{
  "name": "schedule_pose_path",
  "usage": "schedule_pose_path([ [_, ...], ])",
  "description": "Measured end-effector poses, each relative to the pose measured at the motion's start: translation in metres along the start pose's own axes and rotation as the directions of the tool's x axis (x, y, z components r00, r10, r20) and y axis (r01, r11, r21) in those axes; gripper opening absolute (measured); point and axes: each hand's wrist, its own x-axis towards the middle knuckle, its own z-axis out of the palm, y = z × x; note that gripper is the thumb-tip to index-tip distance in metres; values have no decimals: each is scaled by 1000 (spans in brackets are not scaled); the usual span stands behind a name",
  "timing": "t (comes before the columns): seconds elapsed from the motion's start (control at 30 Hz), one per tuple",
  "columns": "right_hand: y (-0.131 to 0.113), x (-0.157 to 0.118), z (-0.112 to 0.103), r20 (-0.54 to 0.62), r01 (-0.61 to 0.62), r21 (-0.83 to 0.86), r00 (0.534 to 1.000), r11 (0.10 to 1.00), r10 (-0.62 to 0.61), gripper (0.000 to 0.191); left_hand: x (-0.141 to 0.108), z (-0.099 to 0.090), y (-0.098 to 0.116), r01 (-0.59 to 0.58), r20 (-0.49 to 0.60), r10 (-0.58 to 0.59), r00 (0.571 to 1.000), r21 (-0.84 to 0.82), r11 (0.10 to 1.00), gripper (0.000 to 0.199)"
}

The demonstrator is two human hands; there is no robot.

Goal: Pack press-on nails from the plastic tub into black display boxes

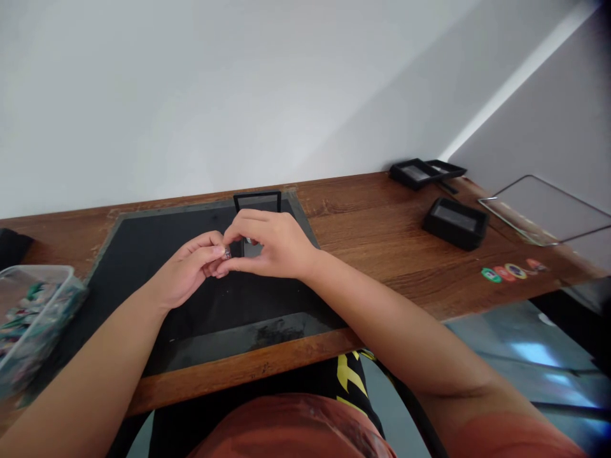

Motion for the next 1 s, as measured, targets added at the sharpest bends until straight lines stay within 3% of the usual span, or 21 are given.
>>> schedule_pose_path([
  [0.47, 0, 0, 6, -129, 66, 12, 990, 998, -64, 34, -4, -1, 2, -18, 68, 23, 997, -80, 997, 23],
  [1.0, 4, -1, 7, -123, 89, -71, 988, 994, -97, 17, -2, -1, 4, -59, 24, 63, 998, -137, 989, 20],
])
